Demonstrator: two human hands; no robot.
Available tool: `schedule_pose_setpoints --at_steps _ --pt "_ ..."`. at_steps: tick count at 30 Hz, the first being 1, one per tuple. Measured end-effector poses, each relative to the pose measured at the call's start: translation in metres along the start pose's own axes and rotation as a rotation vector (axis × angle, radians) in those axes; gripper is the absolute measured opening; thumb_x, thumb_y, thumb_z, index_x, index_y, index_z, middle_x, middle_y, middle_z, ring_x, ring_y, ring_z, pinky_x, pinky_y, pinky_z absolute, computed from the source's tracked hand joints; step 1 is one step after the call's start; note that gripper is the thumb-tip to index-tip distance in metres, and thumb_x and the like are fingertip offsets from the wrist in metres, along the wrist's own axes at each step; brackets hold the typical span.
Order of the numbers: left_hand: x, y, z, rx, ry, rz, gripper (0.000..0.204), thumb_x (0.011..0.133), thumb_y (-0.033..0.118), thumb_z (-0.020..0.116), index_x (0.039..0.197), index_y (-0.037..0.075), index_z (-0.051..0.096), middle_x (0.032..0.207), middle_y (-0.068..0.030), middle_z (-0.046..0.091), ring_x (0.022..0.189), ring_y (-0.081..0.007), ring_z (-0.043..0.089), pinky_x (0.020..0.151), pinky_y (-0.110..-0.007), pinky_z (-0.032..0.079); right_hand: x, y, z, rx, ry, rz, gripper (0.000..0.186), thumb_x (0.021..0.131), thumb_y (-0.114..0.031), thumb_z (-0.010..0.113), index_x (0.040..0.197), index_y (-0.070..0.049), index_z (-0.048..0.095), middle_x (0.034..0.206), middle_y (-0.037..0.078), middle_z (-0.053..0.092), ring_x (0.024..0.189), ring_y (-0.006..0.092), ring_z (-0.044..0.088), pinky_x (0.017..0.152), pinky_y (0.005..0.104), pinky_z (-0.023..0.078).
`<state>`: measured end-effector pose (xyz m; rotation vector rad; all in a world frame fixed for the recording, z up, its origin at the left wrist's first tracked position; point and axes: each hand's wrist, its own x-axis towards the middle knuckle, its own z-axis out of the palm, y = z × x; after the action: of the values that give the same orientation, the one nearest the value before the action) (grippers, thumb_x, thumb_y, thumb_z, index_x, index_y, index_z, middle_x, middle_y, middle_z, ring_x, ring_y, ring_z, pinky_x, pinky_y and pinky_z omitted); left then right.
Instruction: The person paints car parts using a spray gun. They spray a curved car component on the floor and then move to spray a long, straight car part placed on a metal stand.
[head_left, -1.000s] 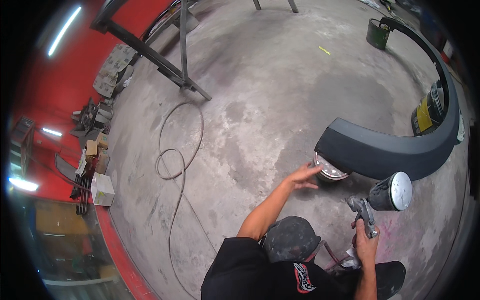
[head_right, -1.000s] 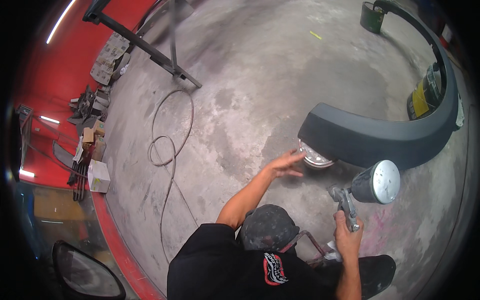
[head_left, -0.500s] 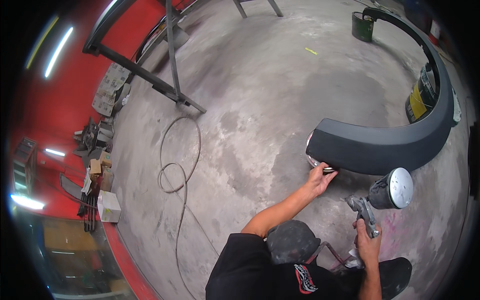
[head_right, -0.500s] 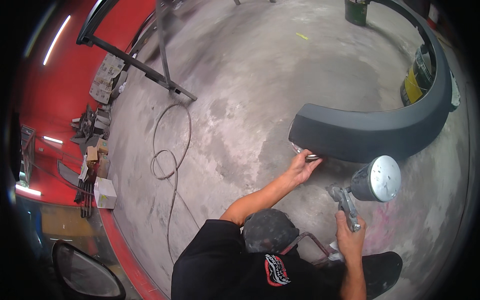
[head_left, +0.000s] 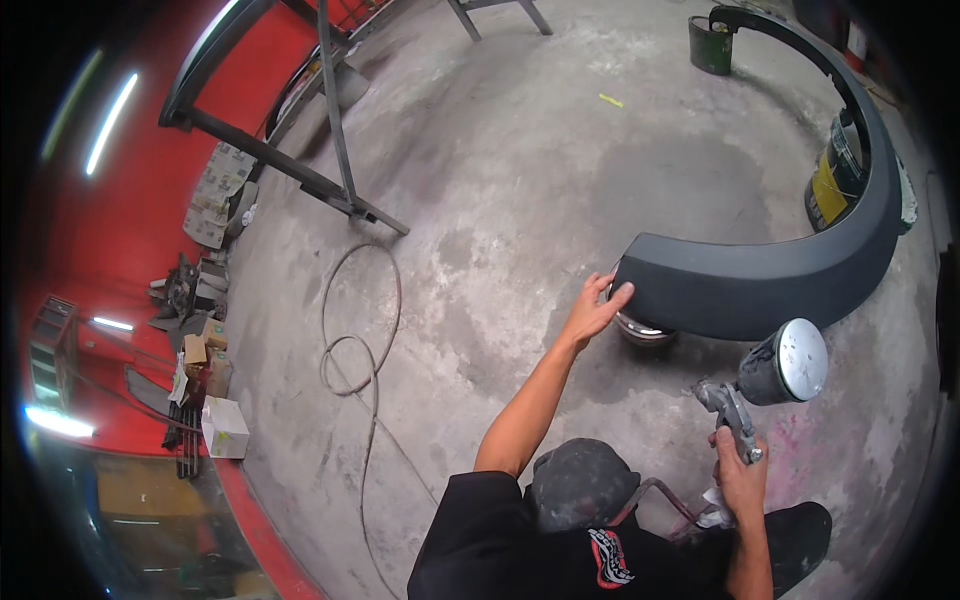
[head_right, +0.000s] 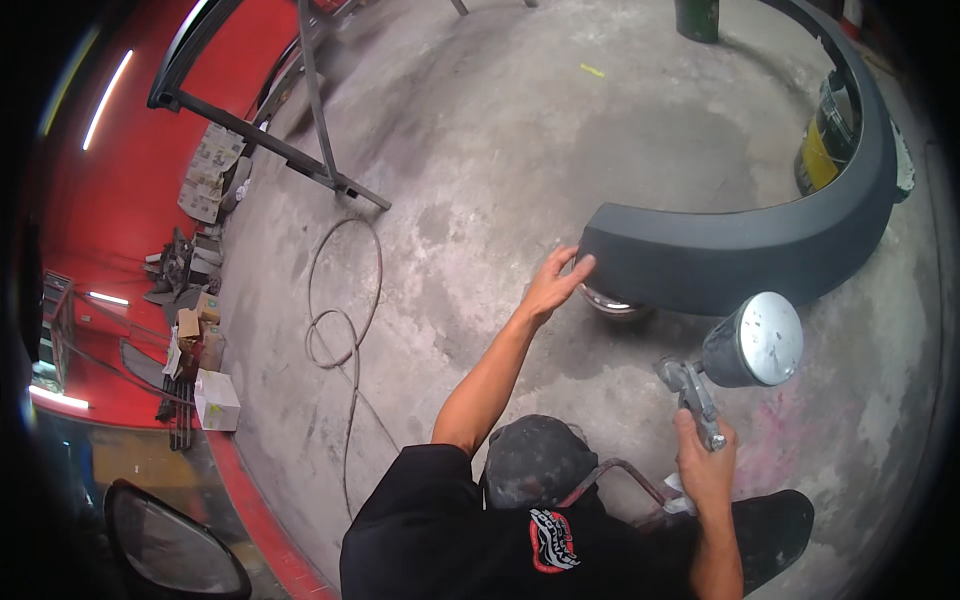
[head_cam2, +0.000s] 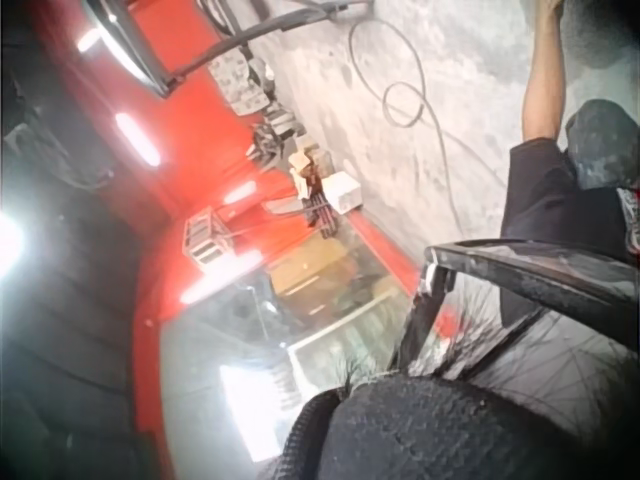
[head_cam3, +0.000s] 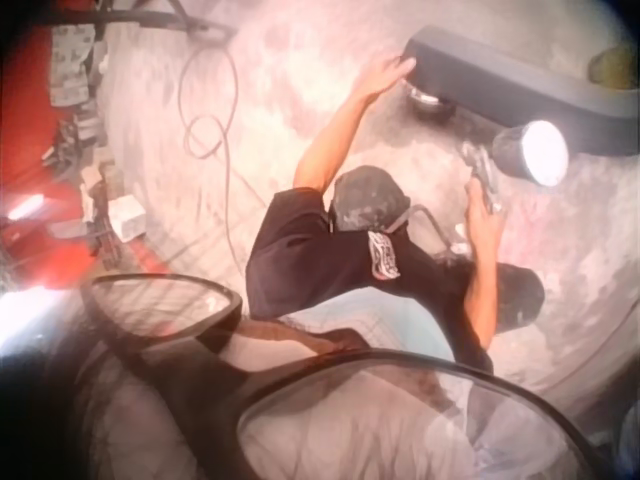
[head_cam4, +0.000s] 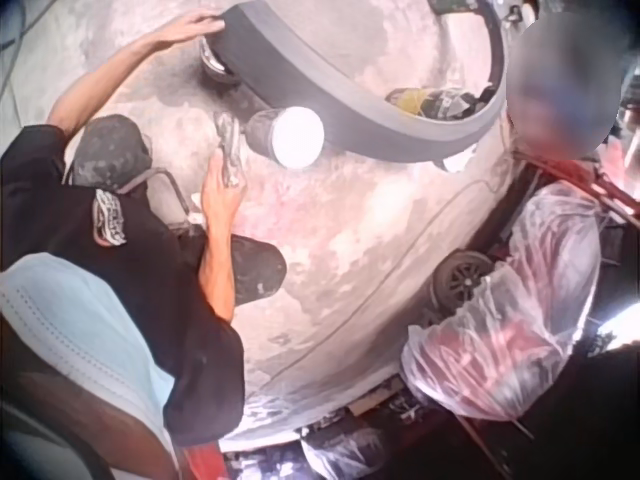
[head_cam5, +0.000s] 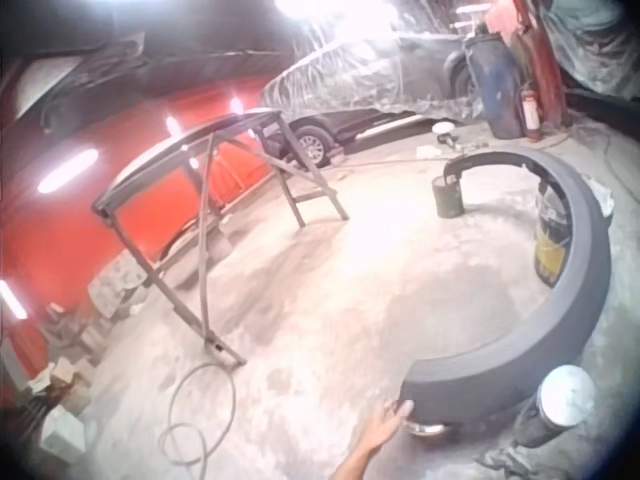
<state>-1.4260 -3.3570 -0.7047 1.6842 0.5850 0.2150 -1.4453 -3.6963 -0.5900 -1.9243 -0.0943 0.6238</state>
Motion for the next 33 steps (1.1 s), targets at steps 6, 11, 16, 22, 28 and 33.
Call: schedule_pose_setpoints --at_steps 6,11,16,22,28,33 --pt "0.027 0.014 -0.015 -0.100 -0.362 -0.237 0.056 0.089 0.048 0.059 0.122 0.003 0.056 0.111 -0.0096 0.063 0.102 -0.0199 0.058 0.091 -0.037 0.046 -0.002 -0.005 0.001 0.010 0.007 -0.049 0.044 0.091 -0.041 0.061 0.076 0.000 0.062 0.050 -0.002 0.047 0.040 0.0082 0.045 0.039 0.0251 0.033" --pt "0.027 0.026 -0.022 0.048 -0.381 -0.318 0.063 0.092 0.056 0.048 0.123 0.001 0.052 0.118 -0.0130 0.059 0.106 -0.0233 0.056 0.090 -0.043 0.046 -0.001 -0.013 -0.004 0.031 -0.023 0.075 0.034 0.091 -0.030 0.062 0.075 0.000 0.056 0.055 -0.002 0.047 0.049 0.0071 0.043 0.046 0.0275 0.034" --pt "0.028 0.033 -0.029 0.174 -0.423 -0.304 0.062 0.093 0.056 0.047 0.123 0.002 0.053 0.119 -0.0117 0.058 0.110 -0.0224 0.052 0.095 -0.041 0.042 -0.002 -0.018 -0.006 0.041 -0.025 0.101 0.034 0.091 -0.030 0.063 0.078 0.000 0.057 0.056 -0.002 0.047 0.050 0.0066 0.043 0.046 0.0270 0.034" --pt "0.035 0.012 -0.046 0.210 -0.350 -0.322 0.065 0.091 0.061 0.046 0.119 0.004 0.056 0.115 -0.0084 0.059 0.107 -0.0183 0.052 0.094 -0.035 0.041 0.000 -0.012 -0.001 0.035 -0.012 -0.019 0.043 0.091 -0.039 0.060 0.078 0.001 0.062 0.051 -0.002 0.047 0.042 0.0075 0.045 0.040 0.0248 0.034" --pt "0.025 -0.001 -0.048 -0.246 -0.157 -0.349 0.059 0.091 0.057 0.051 0.116 0.003 0.057 0.110 -0.0079 0.061 0.097 -0.0148 0.056 0.083 -0.028 0.043 0.001 -0.008 0.000 0.008 0.002 -0.030 0.041 0.091 -0.038 0.061 0.078 0.000 0.063 0.051 -0.002 0.047 0.042 0.0072 0.045 0.041 0.0247 0.035" --pt "0.017 -0.019 -0.042 -0.024 0.024 -0.135 0.062 0.091 0.052 0.055 0.124 0.000 0.050 0.120 -0.0157 0.058 0.108 -0.0224 0.055 0.092 -0.035 0.041 -0.004 -0.005 0.000 0.031 0.023 -0.079 0.042 0.092 -0.040 0.059 0.080 -0.001 0.063 0.052 -0.002 0.047 0.043 0.0074 0.045 0.041 0.0242 0.034"
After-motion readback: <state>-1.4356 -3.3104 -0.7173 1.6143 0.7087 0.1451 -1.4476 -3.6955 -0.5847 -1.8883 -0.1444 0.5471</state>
